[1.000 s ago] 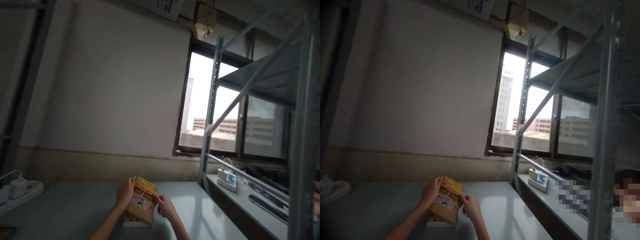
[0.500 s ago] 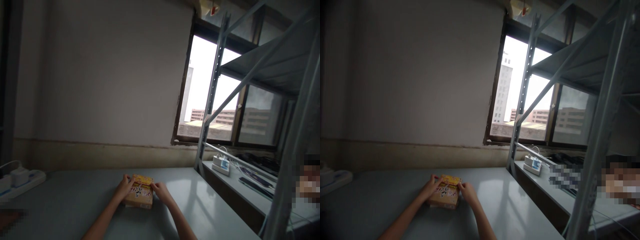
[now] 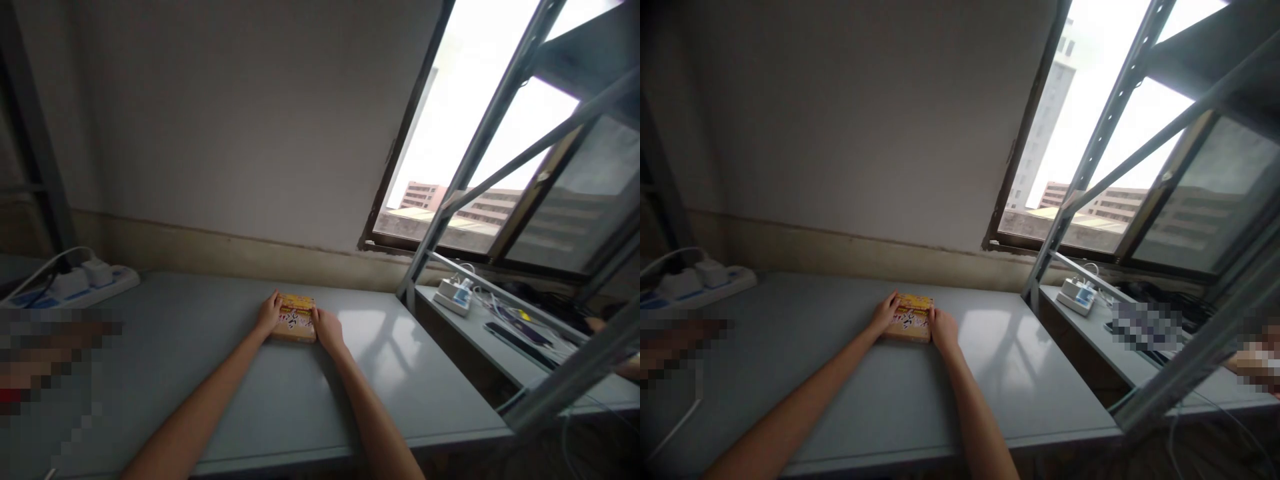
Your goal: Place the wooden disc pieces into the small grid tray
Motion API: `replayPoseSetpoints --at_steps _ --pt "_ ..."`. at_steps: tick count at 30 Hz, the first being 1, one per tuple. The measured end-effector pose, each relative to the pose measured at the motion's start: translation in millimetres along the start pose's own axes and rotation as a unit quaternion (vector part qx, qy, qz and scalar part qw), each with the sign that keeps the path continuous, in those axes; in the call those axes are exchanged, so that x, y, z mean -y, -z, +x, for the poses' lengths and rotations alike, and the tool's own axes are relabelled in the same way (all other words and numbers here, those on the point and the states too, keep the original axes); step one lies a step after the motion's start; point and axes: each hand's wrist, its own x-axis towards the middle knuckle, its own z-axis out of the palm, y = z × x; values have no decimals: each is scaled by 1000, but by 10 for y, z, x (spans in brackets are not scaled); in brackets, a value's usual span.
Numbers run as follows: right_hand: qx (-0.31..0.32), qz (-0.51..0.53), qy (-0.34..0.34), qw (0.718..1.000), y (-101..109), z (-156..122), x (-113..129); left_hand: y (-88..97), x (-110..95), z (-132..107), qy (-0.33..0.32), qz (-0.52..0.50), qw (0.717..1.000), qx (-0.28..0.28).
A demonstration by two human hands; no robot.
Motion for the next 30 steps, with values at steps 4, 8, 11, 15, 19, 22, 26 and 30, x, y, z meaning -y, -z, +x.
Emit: replayPoseSetpoints --at_steps 4,8,11,15,19,22,26,30 --pt "19 -69 1 997 -10 32 45 -51 2 -36 27 88 996 -11" --pt "29 -118 3 993 50 40 99 -92 71 -3 11 123 992 3" --pt "29 -134 9 991 91 51 162 -101 87 23 16 113 993 30" --pt "18 -130 -1 991 103 31 207 -88 66 14 25 70 997 21" --pt "-73 -99 -23 992 81 -47 164 20 98 -14 45 2 995 -87" --pt "-221 -24 -9 975 36 -52 117 162 160 -6 78 -7 974 -211" --pt "-250 103 -2 963 -81 60 46 241 184 41 126 -59 969 -202" --pt "-178 213 29 960 -217 180 -23 145 98 72 126 -200 970 -62"
